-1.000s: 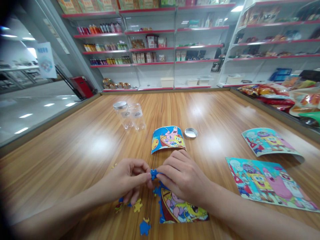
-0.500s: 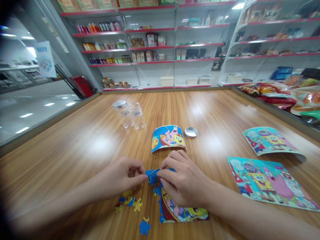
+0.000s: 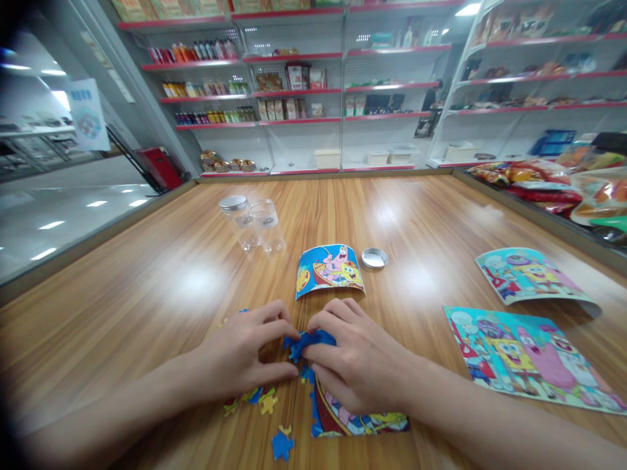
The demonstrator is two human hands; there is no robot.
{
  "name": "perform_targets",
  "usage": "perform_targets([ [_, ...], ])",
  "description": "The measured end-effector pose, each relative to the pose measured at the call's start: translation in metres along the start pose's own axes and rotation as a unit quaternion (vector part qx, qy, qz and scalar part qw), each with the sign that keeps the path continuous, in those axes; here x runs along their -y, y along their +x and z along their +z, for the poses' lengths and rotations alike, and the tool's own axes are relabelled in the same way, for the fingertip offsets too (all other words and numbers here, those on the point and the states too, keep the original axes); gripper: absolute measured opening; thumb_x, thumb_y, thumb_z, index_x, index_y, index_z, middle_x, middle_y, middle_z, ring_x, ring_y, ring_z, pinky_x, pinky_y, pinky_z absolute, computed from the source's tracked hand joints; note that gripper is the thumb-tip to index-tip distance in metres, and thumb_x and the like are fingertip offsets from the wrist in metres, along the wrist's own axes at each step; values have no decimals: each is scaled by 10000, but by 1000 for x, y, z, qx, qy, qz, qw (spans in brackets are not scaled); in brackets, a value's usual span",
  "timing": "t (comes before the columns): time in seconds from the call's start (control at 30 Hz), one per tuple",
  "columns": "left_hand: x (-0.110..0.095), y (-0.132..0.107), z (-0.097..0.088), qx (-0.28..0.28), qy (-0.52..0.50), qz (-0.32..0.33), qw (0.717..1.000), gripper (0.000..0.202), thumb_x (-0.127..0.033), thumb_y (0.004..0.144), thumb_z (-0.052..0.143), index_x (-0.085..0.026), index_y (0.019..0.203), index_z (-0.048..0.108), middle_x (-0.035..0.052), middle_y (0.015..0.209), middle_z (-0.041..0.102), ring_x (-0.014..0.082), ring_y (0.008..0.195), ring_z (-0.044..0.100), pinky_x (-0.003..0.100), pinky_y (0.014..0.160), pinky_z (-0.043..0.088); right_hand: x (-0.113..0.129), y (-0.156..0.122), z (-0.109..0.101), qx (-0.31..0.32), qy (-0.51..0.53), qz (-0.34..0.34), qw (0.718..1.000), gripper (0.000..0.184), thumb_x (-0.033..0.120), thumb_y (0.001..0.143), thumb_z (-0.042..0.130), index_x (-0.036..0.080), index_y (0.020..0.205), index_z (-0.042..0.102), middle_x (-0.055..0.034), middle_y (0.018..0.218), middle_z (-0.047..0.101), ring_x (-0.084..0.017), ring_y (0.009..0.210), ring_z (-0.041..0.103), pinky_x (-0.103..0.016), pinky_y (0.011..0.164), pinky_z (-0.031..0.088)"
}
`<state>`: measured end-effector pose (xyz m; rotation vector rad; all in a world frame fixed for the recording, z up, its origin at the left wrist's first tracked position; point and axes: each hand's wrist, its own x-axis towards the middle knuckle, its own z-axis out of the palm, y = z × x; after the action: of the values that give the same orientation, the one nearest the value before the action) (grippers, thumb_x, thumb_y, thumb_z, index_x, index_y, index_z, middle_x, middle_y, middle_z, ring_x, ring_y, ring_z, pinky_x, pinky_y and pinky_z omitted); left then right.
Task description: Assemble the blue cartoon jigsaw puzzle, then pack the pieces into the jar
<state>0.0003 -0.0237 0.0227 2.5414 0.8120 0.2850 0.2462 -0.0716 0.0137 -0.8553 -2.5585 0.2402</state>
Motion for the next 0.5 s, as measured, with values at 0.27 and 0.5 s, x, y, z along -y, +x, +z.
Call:
perform_targets([
  [0.27,-4,-3,-3,25,6,1,1000,213,-341,928,643,-234,1106,694,44,1017,566,191,873,595,326,757,479,-1,-1,1,9,2,4,1000,183,188,972,528,184,1075,679,-96,1159,577,-263,1036,469,-467,888,403],
  [0.5,-2,-5,-26,92,11,46,995,256,-198,931,594,-329,1128,692,17,1058,564,173,916,599,299,781,480,-3,0,-2,12,-10,13,1000,221,210,975,529,206,1129,687,-94,1180,565,-270,1061,468,-479,910,397],
])
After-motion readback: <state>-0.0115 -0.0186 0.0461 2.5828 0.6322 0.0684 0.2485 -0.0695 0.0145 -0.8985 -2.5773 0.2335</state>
